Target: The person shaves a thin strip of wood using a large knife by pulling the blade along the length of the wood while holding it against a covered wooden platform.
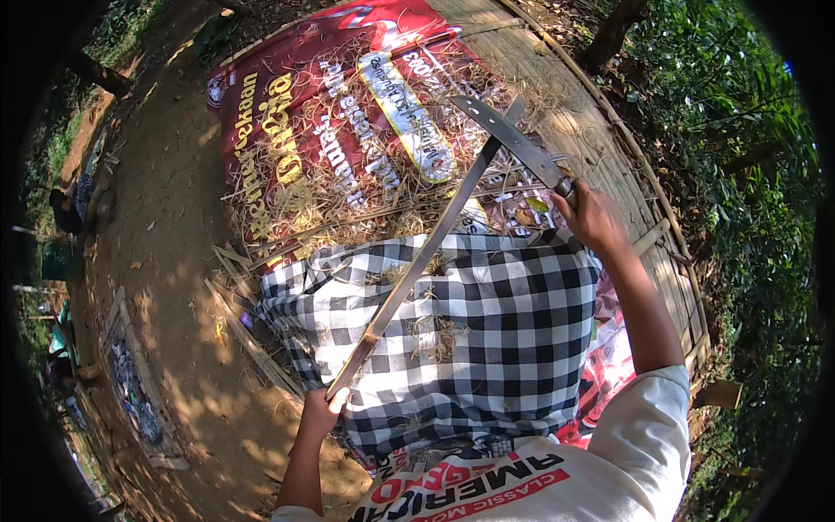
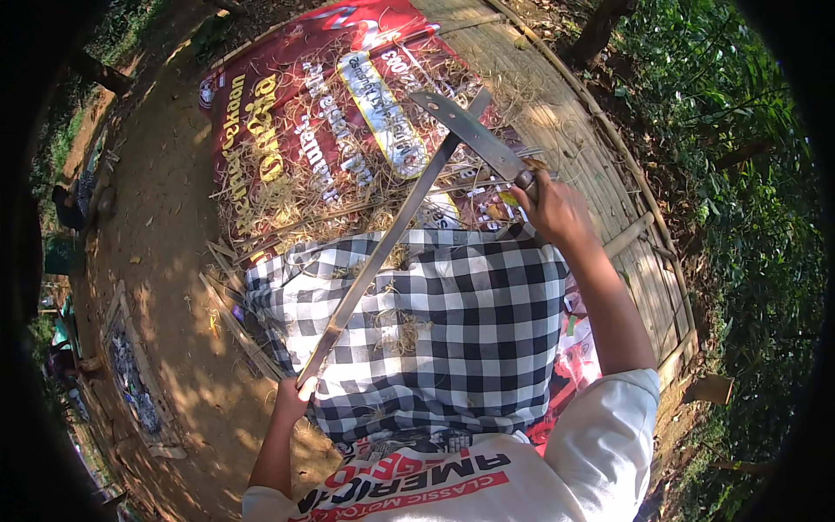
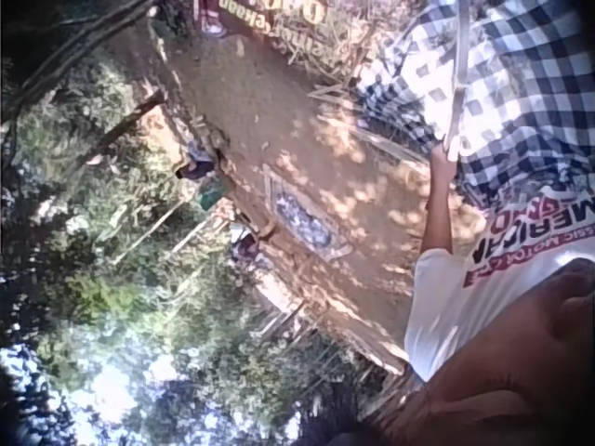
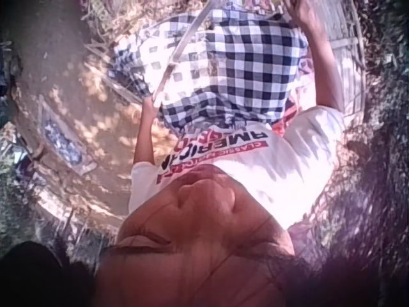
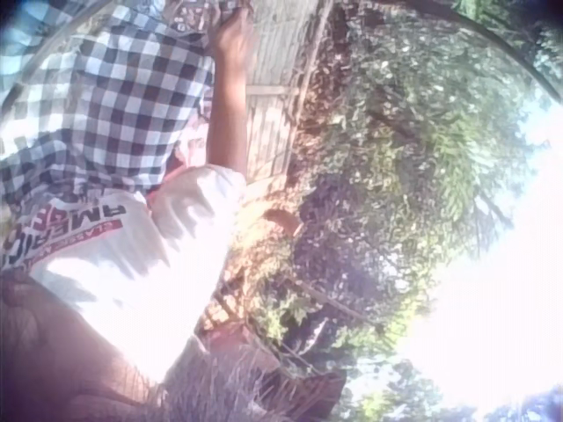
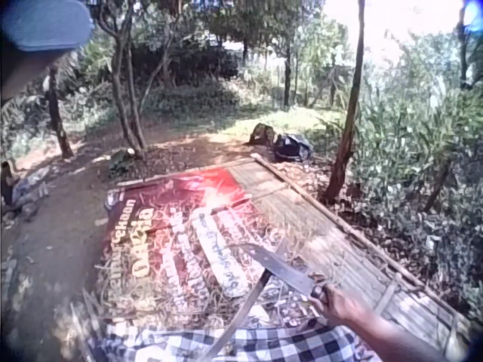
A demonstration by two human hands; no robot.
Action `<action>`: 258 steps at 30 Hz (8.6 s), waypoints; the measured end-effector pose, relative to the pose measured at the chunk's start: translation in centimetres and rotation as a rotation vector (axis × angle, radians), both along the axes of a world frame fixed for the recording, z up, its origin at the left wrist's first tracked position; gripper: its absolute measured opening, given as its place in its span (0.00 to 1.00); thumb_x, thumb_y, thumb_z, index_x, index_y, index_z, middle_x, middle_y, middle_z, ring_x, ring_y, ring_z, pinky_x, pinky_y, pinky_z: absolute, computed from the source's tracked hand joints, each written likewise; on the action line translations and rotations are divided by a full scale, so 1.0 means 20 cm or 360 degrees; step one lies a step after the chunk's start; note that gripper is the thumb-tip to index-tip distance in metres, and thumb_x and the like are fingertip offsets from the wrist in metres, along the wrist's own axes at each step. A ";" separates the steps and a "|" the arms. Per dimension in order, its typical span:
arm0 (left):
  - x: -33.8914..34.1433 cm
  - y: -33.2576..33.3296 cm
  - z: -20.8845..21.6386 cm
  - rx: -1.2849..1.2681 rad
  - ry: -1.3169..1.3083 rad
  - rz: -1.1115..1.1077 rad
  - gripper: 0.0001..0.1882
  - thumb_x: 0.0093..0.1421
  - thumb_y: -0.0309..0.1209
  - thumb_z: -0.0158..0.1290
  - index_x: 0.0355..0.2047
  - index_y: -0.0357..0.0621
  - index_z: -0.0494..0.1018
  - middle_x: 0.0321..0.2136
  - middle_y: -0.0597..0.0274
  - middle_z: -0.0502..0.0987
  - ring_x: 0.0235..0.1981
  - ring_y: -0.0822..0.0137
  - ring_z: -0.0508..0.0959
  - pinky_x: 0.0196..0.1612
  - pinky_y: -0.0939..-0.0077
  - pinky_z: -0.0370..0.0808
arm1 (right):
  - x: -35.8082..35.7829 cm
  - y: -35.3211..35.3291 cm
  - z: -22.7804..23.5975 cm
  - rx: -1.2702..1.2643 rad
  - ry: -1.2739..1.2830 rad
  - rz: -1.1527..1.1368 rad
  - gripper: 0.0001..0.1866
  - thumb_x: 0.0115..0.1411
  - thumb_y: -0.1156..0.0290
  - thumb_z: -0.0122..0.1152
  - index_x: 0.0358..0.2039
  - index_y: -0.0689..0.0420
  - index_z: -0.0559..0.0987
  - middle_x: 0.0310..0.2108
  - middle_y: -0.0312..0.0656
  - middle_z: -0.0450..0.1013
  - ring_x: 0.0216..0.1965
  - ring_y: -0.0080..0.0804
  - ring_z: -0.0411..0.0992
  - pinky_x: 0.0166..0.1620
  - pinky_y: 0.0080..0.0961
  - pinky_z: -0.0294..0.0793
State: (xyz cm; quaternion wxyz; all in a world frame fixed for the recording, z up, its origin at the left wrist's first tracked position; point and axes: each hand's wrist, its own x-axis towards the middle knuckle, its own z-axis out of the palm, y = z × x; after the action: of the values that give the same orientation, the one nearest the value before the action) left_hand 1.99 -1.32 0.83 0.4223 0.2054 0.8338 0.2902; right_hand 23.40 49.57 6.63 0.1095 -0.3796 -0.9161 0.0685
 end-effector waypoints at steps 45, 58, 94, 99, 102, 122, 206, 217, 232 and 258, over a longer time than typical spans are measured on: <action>0.11 -0.03 -0.06 -0.0166 0.0396 0.0110 0.23 0.58 0.45 0.56 0.19 0.36 0.76 0.13 0.51 0.74 0.17 0.53 0.77 0.24 0.63 0.70 | -0.18 -0.22 -0.07 0.0228 -0.0372 0.0625 0.30 0.56 0.41 0.56 0.34 0.60 0.72 0.25 0.49 0.74 0.24 0.45 0.76 0.25 0.37 0.74; 0.14 0.00 -0.01 -0.0042 0.0357 0.0150 0.21 0.59 0.43 0.54 0.18 0.38 0.77 0.10 0.58 0.73 0.14 0.63 0.76 0.21 0.69 0.69 | -0.31 -0.31 -0.13 0.0235 -0.0122 0.1015 0.31 0.58 0.39 0.52 0.31 0.60 0.70 0.20 0.47 0.71 0.21 0.43 0.74 0.22 0.36 0.73; 0.02 -0.11 -0.14 -0.0062 0.0396 -0.0014 0.29 0.58 0.48 0.56 0.16 0.32 0.70 0.09 0.62 0.64 0.15 0.73 0.65 0.20 0.67 0.64 | 0.02 0.16 -0.02 0.0315 -0.0151 0.0911 0.28 0.56 0.42 0.57 0.33 0.59 0.70 0.21 0.47 0.72 0.21 0.50 0.74 0.25 0.42 0.73; 0.05 -0.02 -0.08 -0.0136 0.0419 0.0028 0.30 0.58 0.50 0.56 0.15 0.32 0.69 0.09 0.63 0.65 0.16 0.74 0.65 0.21 0.66 0.65 | 0.28 0.50 0.04 0.0165 0.0192 -0.0361 0.28 0.57 0.45 0.57 0.24 0.64 0.75 0.23 0.56 0.75 0.28 0.52 0.75 0.33 0.44 0.74; 0.11 -0.06 -0.12 -0.0027 0.0614 0.0198 0.29 0.59 0.50 0.55 0.16 0.33 0.69 0.10 0.62 0.66 0.17 0.73 0.67 0.22 0.65 0.66 | 0.52 0.54 0.01 -0.0084 0.0394 -0.0675 0.29 0.58 0.46 0.56 0.28 0.66 0.78 0.26 0.60 0.75 0.30 0.57 0.75 0.35 0.47 0.73; 0.25 0.18 0.22 -0.0320 0.1096 -0.0066 0.25 0.60 0.49 0.51 0.22 0.36 0.76 0.20 0.40 0.75 0.26 0.40 0.76 0.31 0.51 0.71 | 0.09 -0.05 0.24 -0.1943 0.1971 0.0071 0.11 0.54 0.71 0.62 0.29 0.60 0.69 0.19 0.38 0.66 0.17 0.27 0.67 0.21 0.25 0.69; -0.01 0.13 0.06 -0.0343 0.0359 -0.0183 0.20 0.58 0.40 0.54 0.21 0.31 0.73 0.18 0.40 0.72 0.24 0.40 0.74 0.27 0.57 0.69 | 0.02 -0.28 0.00 -0.2371 0.0724 -0.0196 0.12 0.44 0.85 0.57 0.33 0.67 0.71 0.21 0.44 0.71 0.18 0.31 0.70 0.23 0.28 0.73; -0.03 0.10 0.05 -0.0341 0.0333 -0.0162 0.21 0.59 0.42 0.54 0.23 0.33 0.74 0.18 0.41 0.72 0.23 0.41 0.74 0.25 0.58 0.69 | 0.03 -0.36 -0.04 -0.2510 0.0688 -0.0146 0.12 0.43 0.85 0.59 0.30 0.64 0.71 0.19 0.42 0.69 0.17 0.30 0.70 0.23 0.28 0.72; -0.03 0.14 0.06 -0.0324 0.0336 -0.0148 0.22 0.61 0.43 0.53 0.22 0.32 0.74 0.17 0.41 0.72 0.22 0.42 0.74 0.25 0.58 0.68 | 0.00 -0.44 -0.04 -0.2498 0.1212 -0.0464 0.14 0.42 0.85 0.56 0.33 0.65 0.68 0.17 0.43 0.66 0.15 0.32 0.68 0.22 0.29 0.72; 0.00 0.15 0.10 -0.0363 0.0381 -0.0153 0.22 0.61 0.43 0.51 0.21 0.34 0.74 0.18 0.40 0.72 0.24 0.40 0.74 0.26 0.55 0.69 | -0.04 -0.64 -0.13 -0.2674 0.0935 -0.0260 0.11 0.48 0.87 0.57 0.34 0.64 0.71 0.22 0.41 0.72 0.19 0.27 0.71 0.24 0.24 0.73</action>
State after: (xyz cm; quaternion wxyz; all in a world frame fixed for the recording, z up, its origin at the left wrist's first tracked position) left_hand 1.91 1.67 2.74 0.3540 0.2289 0.8949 0.1466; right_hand 22.54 36.76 3.99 0.0301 -0.3659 -0.4686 0.8035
